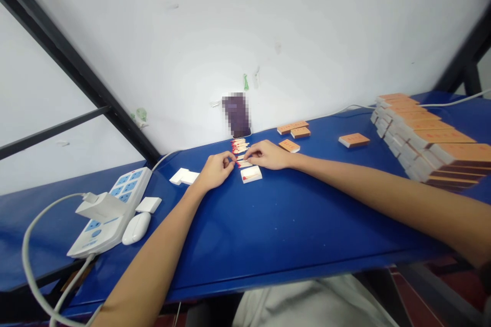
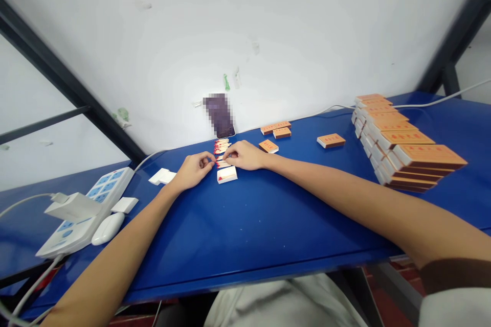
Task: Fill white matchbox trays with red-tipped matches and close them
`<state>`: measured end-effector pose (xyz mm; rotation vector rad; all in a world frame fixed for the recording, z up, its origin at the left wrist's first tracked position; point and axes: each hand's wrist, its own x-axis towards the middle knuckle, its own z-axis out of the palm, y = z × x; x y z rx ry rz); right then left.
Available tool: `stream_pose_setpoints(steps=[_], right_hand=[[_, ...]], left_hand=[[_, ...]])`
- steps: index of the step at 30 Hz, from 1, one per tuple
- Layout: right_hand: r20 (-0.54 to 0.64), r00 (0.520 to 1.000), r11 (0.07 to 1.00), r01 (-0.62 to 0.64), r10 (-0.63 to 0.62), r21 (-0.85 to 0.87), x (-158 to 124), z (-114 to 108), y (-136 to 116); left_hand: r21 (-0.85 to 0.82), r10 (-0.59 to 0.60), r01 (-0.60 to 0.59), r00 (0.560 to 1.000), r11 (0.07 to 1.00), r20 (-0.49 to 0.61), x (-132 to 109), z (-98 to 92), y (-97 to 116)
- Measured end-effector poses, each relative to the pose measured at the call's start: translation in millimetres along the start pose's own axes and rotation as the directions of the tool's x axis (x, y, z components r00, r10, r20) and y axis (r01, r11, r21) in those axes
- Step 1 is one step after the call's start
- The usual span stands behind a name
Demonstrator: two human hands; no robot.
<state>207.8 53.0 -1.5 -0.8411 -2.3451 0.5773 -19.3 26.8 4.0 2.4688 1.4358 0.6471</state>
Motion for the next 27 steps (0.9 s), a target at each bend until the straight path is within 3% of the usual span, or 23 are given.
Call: stream_pose_setpoints(steps=[10,27], right_hand=[[-0.002,1.0,0.994,-0.004,0.004,-0.106,2.0,1.7,0.6],[0.011,1.0,0.996,0.01,-0.009,-0.092,2.1,1.8,2.4]], left_hand=[[0.017,-0.008,0.008,1.0,1.0,-0.01,0.3,0.5,-2.7],[0.05,-0.009,0.009,1.0,0.999,-0.002,0.6,-0.7,-0.5]])
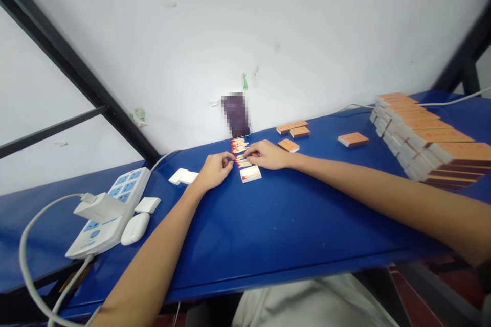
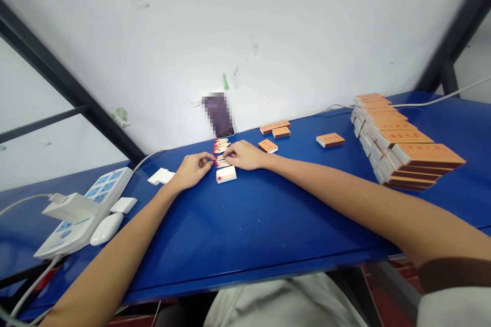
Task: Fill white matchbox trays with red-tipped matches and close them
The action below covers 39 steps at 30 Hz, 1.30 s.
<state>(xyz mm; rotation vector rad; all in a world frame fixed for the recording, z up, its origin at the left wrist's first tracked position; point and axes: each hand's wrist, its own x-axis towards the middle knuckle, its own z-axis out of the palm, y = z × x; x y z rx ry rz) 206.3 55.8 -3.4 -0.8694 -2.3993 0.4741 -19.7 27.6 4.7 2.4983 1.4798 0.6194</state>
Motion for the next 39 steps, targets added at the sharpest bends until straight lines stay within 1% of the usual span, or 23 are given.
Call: stream_pose_setpoints(steps=[6,13,17,22,27,32,39], right_hand=[[-0.022,0.998,0.994,-0.059,0.062,0.092,0,-1,2],[0.014,0.995,0.987,-0.097,0.096,0.131,1,-3,1],[0.028,0.992,0.983,-0.127,0.124,0.132,2,-5,2],[0.086,0.988,0.985,-0.14,0.131,0.103,2,-9,4],[0.089,0.985,0.98,-0.156,0.146,0.12,1,-10,5],[0.086,0.988,0.984,-0.135,0.126,0.113,0,-9,4],[0.033,0.997,0.993,-0.072,0.069,0.09,0,-5,6]], left_hand=[[-0.014,-0.019,0.019,1.0,1.0,0.001,-2,-1.4,6],[-0.028,-0.016,0.017,1.0,0.999,0.021,-3,-3.1,9],[-0.042,-0.012,0.014,0.999,0.999,0.03,-3,-2.4,8],[-0.021,-0.004,0.005,1.0,1.0,0.026,-3,0.6,7],[-0.003,-0.001,0.001,1.0,1.0,0.015,-2,2.9,8],[0.005,0.015,-0.015,1.0,1.0,0.016,-3,3.5,9],[0.03,0.019,-0.019,1.0,0.999,0.017,-4,2.9,13]])
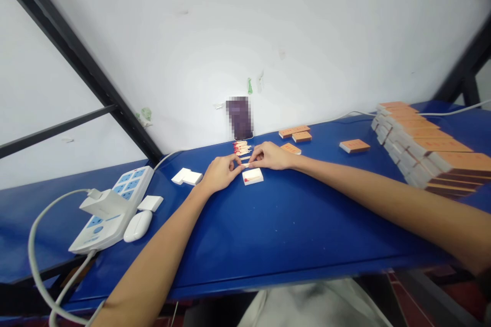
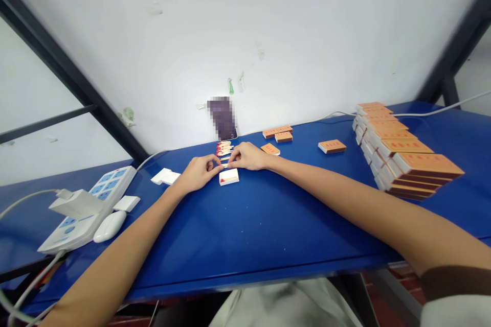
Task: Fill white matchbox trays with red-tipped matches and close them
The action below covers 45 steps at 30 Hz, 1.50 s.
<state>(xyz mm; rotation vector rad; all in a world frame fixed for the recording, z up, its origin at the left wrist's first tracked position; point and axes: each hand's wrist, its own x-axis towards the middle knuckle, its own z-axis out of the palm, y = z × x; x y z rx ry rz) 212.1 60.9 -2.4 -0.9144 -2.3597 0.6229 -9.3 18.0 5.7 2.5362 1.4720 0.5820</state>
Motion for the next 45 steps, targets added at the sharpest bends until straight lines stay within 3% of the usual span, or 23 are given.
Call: stream_pose_setpoints(steps=[6,14,21,28,35,45], right_hand=[[-0.02,0.998,0.999,0.051,-0.052,-0.012,0,2,1],[-0.041,0.993,0.99,0.109,-0.113,-0.087,-2,3,-2],[0.024,0.998,0.994,0.06,-0.058,-0.092,0,1,-6],[0.146,0.988,0.975,0.083,-0.054,-0.204,3,-3,-9],[0.163,0.986,0.958,0.086,-0.042,-0.275,0,0,-11],[0.128,0.987,0.954,0.129,-0.097,-0.269,1,2,-2]], left_hand=[[0.059,0.07,-0.071,0.997,0.996,0.008,1,-2.8,1],[0.09,0.064,-0.064,0.998,0.994,0.005,1,-0.9,5],[0.119,0.077,-0.087,0.993,0.989,0.091,-2,-2.6,8],[0.271,0.075,-0.116,0.985,0.956,0.158,2,0.5,9],[0.32,0.043,-0.123,0.968,0.94,0.247,6,2.3,13],[0.346,0.033,-0.103,0.978,0.932,0.204,2,-3.0,20]])
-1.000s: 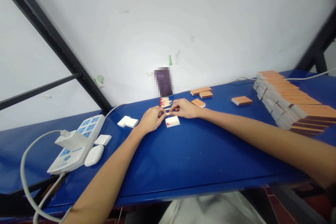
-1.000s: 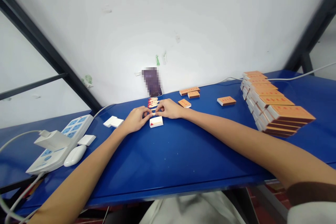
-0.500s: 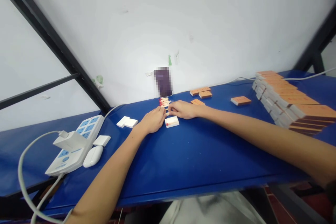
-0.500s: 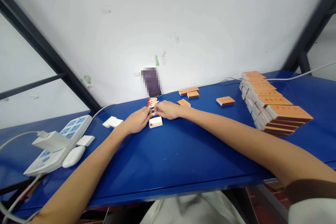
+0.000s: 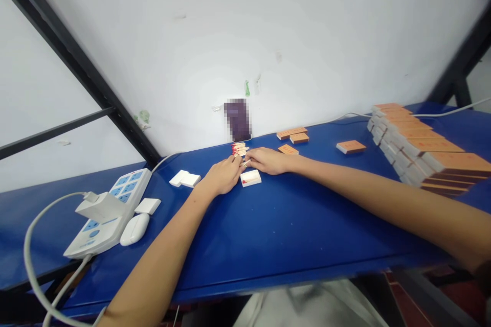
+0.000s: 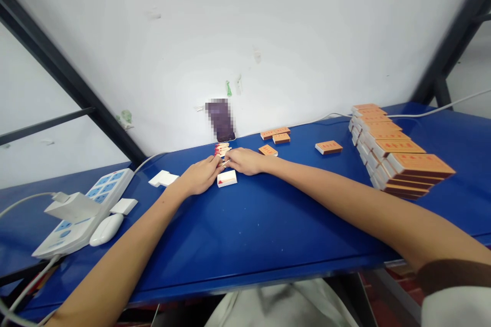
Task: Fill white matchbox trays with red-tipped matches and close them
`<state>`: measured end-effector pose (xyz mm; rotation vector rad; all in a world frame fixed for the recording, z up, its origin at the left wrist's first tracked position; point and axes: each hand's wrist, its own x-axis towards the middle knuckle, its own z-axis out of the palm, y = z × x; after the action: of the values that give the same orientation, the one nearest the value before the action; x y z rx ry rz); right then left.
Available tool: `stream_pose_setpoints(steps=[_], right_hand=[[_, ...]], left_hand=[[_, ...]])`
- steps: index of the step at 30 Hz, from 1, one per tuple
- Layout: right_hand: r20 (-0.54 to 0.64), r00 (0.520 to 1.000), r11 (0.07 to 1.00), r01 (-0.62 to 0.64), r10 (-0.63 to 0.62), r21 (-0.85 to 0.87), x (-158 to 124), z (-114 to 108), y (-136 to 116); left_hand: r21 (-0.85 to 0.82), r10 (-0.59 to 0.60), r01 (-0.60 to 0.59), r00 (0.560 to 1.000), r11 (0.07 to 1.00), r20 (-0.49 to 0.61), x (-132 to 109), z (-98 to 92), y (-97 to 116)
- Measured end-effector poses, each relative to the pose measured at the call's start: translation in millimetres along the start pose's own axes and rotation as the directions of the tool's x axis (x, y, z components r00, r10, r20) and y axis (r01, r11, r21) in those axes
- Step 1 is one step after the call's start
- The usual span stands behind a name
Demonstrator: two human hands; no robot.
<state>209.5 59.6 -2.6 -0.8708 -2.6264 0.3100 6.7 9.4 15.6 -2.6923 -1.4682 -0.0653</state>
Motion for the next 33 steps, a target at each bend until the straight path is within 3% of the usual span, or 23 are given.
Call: stream_pose_setpoints(steps=[17,22,28,33], right_hand=[[0.022,1.0,0.998,-0.015,0.017,-0.06,0,-2,-8],[0.035,0.999,0.999,-0.015,0.016,-0.051,1,-17,-15],[0.191,0.982,0.996,-0.016,-0.001,0.088,1,-50,-28],[0.375,0.927,0.971,-0.096,0.007,0.218,0,-59,-32]], left_hand=[[-0.016,-0.019,0.02,0.999,1.0,0.03,5,4.3,-2],[0.024,-0.023,0.023,1.0,0.999,0.009,3,-5.2,1],[-0.066,0.038,-0.038,0.999,0.997,-0.003,-7,-21.4,7],[-0.133,0.096,-0.087,0.994,0.987,0.059,-13,-24.0,14]])
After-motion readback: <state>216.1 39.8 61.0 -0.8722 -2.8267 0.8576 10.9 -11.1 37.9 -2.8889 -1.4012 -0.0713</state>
